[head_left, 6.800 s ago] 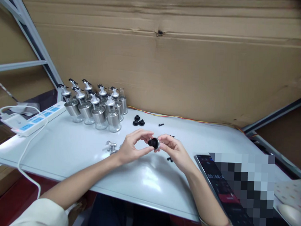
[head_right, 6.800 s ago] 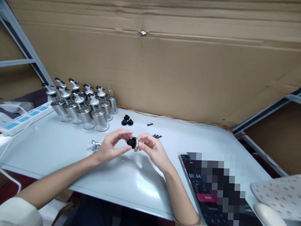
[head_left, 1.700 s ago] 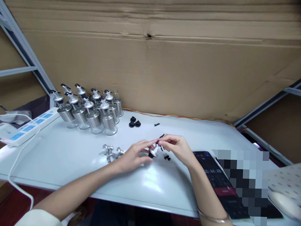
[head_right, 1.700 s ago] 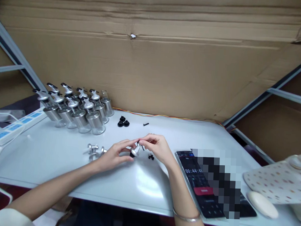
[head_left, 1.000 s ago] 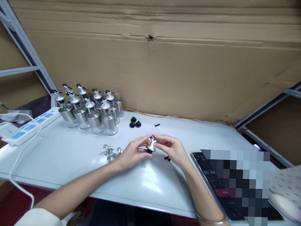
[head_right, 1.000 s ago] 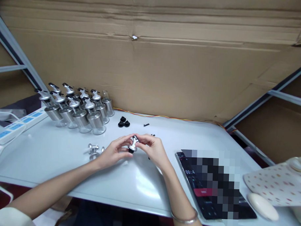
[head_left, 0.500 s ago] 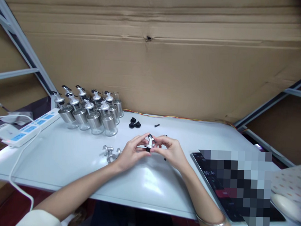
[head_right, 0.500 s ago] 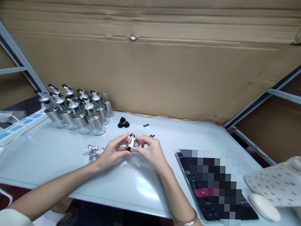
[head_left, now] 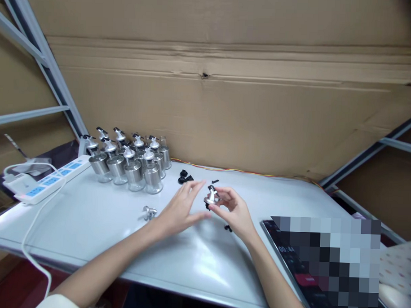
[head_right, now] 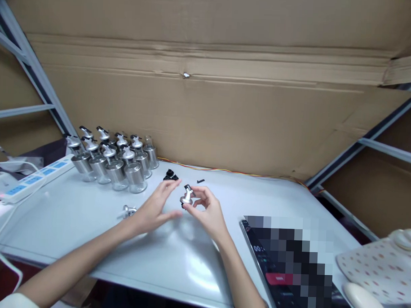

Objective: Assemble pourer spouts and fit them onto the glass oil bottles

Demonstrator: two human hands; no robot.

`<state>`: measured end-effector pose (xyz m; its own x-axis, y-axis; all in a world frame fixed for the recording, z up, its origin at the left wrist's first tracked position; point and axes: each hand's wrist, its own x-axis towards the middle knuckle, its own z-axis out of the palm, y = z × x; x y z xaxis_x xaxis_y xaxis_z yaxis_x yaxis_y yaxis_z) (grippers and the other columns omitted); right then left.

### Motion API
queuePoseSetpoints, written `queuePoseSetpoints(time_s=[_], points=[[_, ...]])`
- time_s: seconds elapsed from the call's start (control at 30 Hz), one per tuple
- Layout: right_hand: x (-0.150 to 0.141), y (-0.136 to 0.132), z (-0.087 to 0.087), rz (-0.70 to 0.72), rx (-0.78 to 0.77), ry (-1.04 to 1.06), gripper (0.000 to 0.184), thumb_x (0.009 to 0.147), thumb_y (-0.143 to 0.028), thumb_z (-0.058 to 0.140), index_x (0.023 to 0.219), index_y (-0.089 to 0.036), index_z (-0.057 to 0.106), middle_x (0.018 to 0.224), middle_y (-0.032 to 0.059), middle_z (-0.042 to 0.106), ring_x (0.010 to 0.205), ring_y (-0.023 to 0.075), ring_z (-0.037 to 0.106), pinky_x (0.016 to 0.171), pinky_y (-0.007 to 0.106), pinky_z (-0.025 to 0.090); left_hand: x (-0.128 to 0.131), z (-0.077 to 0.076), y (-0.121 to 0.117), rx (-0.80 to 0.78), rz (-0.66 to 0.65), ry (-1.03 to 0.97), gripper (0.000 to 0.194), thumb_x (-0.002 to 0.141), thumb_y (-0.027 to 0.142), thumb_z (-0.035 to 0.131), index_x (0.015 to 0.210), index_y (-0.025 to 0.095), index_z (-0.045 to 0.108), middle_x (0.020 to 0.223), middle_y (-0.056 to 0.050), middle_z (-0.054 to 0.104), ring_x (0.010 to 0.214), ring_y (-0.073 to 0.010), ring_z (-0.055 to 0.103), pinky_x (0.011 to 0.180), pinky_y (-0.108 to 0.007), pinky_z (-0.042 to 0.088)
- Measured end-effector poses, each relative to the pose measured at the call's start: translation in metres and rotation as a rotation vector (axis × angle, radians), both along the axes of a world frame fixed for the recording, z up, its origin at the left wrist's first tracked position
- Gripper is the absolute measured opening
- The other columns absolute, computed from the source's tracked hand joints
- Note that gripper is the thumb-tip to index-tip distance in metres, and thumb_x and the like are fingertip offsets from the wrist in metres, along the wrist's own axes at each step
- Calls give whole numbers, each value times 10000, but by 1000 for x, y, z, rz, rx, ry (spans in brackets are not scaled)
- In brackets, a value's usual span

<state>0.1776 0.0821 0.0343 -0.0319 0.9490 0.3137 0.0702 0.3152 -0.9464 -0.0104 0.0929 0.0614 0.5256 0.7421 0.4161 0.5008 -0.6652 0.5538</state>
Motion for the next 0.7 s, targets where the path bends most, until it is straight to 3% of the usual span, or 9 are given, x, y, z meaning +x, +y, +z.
queuePoseSetpoints(time_s=[0.07,0.13,0.2,0.27,0.33,0.47,0.7], points=[[1,2,0,-34,15,37,419,652,-337,768,993,-208,560,903,79,703,835,215,661,697,355,529,-4,28,13,127,149,58,522,928,392,392,1410,200,338,1274,-122,513,1188,-220,495,1037,-343,392],[3,3,0,-57,19,69,420,645,-336,771,982,-214,553,906,75,706,857,221,664,719,365,529,-10,58,37,283,363,211,469,923,319,406,1346,115,412,1275,-160,508,1198,-247,470,1033,-359,376],[3,4,0,-68,21,96,430,642,-327,771,991,-220,543,915,70,704,876,222,665,727,364,529,-17,85,68,297,476,262,431,909,253,416,1297,70,461,1264,-206,505,1208,-312,447,1018,-457,348],[4,4,0,-59,24,115,449,649,-323,765,1019,-226,530,911,64,699,867,218,668,714,356,531,-24,103,102,241,641,522,410,913,222,385,1274,55,486,1270,-230,518,1210,-333,454,984,-474,358],[4,4,0,-53,29,120,459,659,-326,759,1040,-227,523,899,58,690,854,213,667,703,351,533,-29,111,131,125,700,709,370,893,205,427,1193,32,558,1231,-256,562,1198,-351,474,962,-471,364],[5,4,2,-62,42,112,462,672,-353,750,1054,-226,523,906,56,666,848,204,659,719,353,537,-32,112,168,5,710,802,311,806,214,590,1056,43,660,1133,-266,634,1097,-367,568,937,-483,367],[7,3,5,-94,50,131,465,693,-379,723,1074,-234,498,936,63,629,835,194,640,723,351,530,-31,114,178,3,671,853,403,721,299,707,1057,79,679,1126,-238,650,1090,-360,569,916,-436,383]])
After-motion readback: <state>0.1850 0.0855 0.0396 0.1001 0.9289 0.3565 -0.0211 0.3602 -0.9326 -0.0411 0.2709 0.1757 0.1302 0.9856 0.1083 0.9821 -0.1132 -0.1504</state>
